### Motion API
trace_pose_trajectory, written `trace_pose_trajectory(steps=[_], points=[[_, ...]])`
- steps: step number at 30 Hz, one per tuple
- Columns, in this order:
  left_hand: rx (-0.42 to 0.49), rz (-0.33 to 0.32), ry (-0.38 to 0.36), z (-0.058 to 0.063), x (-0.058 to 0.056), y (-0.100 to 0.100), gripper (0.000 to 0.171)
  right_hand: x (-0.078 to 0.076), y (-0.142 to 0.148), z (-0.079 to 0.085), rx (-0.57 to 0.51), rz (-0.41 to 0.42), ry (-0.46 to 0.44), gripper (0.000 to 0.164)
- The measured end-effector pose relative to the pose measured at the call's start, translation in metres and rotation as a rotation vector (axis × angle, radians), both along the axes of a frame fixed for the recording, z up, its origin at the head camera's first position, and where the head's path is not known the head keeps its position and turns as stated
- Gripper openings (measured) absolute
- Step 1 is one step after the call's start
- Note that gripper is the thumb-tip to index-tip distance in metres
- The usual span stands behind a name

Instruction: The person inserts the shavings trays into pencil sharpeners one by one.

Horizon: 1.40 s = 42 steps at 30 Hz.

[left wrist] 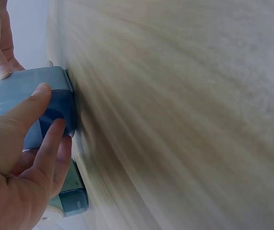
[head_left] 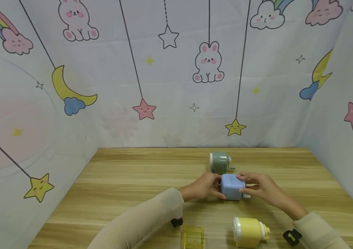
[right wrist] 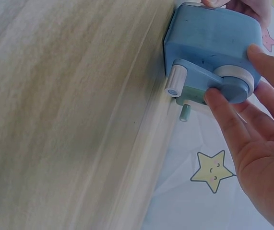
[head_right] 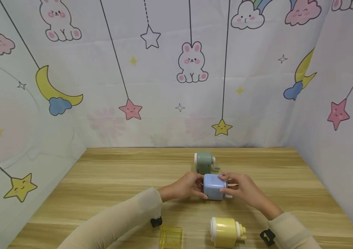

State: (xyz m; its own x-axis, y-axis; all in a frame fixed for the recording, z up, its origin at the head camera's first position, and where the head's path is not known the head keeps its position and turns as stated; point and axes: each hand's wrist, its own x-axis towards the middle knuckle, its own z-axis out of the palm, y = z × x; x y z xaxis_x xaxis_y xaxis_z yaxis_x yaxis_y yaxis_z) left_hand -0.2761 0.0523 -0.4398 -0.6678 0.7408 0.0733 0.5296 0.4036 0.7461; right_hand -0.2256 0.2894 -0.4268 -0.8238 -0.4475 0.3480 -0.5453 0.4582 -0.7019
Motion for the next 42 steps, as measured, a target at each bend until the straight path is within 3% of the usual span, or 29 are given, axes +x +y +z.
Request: trace_pose_trajectory(steps=[7,16,23,31,37,42], points=[[0.065,-0.008,-0.099,-0.006,-0.002,-0.003,0.05,0.0,0.0,0.001,-0.006,0.017,-0.017,0.034],[0.067,-0.009,-0.126,-0.007,-0.001,-0.007,0.054,0.002,-0.003,0.005,-0.033,0.055,-0.003,0.036],[-0.019,0.028,-0.032,-0.001,0.002,-0.018,0.065,0.002,-0.002,0.005,-0.007,0.026,-0.028,0.043],[-0.039,-0.008,0.052,-0.003,0.007,-0.043,0.06,0.008,0.006,0.01,-0.016,-0.028,-0.067,0.045],[-0.015,-0.046,0.059,0.001,0.015,-0.061,0.05,0.013,0.011,0.012,0.017,-0.058,0.0,0.047],[0.021,-0.053,0.041,0.008,0.023,-0.076,0.044,0.021,0.014,0.015,0.047,-0.092,0.029,0.04]])
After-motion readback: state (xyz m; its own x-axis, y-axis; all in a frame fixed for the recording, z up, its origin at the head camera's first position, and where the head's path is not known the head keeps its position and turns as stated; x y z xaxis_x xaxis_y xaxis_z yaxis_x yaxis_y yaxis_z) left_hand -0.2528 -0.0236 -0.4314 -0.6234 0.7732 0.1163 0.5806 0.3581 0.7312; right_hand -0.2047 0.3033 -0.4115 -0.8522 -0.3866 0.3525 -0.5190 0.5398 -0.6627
